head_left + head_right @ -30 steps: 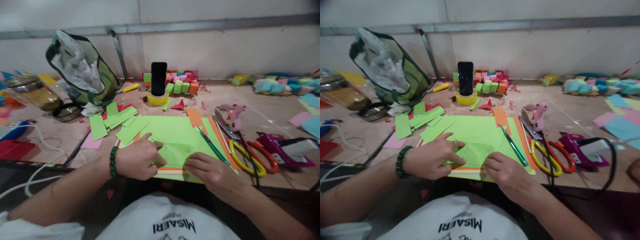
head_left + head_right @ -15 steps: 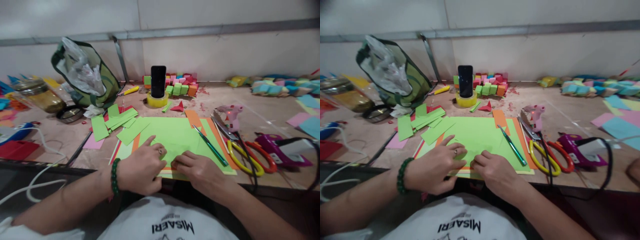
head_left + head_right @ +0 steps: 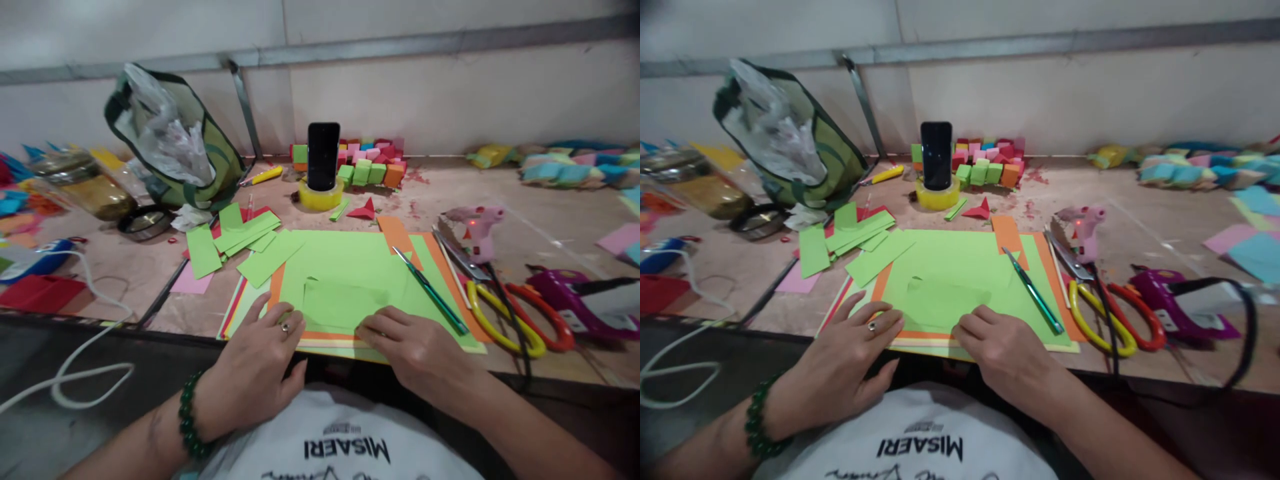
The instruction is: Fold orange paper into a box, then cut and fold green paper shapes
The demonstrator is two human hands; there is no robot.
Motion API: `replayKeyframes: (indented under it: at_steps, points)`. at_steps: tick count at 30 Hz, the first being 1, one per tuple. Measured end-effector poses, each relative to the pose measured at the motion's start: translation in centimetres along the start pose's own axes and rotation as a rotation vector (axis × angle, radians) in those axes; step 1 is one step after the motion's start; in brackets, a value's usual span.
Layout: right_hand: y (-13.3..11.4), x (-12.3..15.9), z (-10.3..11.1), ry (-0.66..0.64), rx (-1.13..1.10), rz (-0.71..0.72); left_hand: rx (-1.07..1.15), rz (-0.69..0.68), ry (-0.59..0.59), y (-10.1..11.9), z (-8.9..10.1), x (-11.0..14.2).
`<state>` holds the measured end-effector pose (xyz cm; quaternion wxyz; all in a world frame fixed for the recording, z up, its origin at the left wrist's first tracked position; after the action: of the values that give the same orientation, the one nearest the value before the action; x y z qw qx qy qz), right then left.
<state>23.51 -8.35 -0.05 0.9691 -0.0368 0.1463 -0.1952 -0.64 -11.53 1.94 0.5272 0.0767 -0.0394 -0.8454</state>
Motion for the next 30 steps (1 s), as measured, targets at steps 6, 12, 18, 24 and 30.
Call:
replayKeyframes:
  at_steps: [6,12,18,24,30]
  points:
    - [0.1,-0.3,-0.3,-0.032,0.014,0.02,0.0,-0.017,-0.01,0.7,-0.6,-1.1]
    - [0.9,2.7,0.2,0.04,-0.011,-0.014,0.032,0.011,-0.003,0.4,-0.6,-0.9]
    - [0.7,4.2,1.6,0.118,-0.091,-0.11,0.121,0.04,0.031,-0.4,-0.4,-0.2]
    - [1.1,2.8,2.1,0.231,0.03,-0.372,0.252,0.291,0.161,-2.0,-1.6,-2.2]
    - [2.4,0.5,-0.8,0.283,0.181,-0.44,0.444,0.354,0.13,-1.6,-3.5,-4.3]
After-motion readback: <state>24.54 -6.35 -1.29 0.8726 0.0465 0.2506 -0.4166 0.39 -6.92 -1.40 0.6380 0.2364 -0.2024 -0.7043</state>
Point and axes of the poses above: each hand's wrist, its own x-axis away from the middle knuckle, its own z-axis out of the back of the hand, y = z × x, the point moved 1 cm from there along -x, towards the middle knuckle, and after that the axes turned 10 degrees about z, right-handed, at the moved point
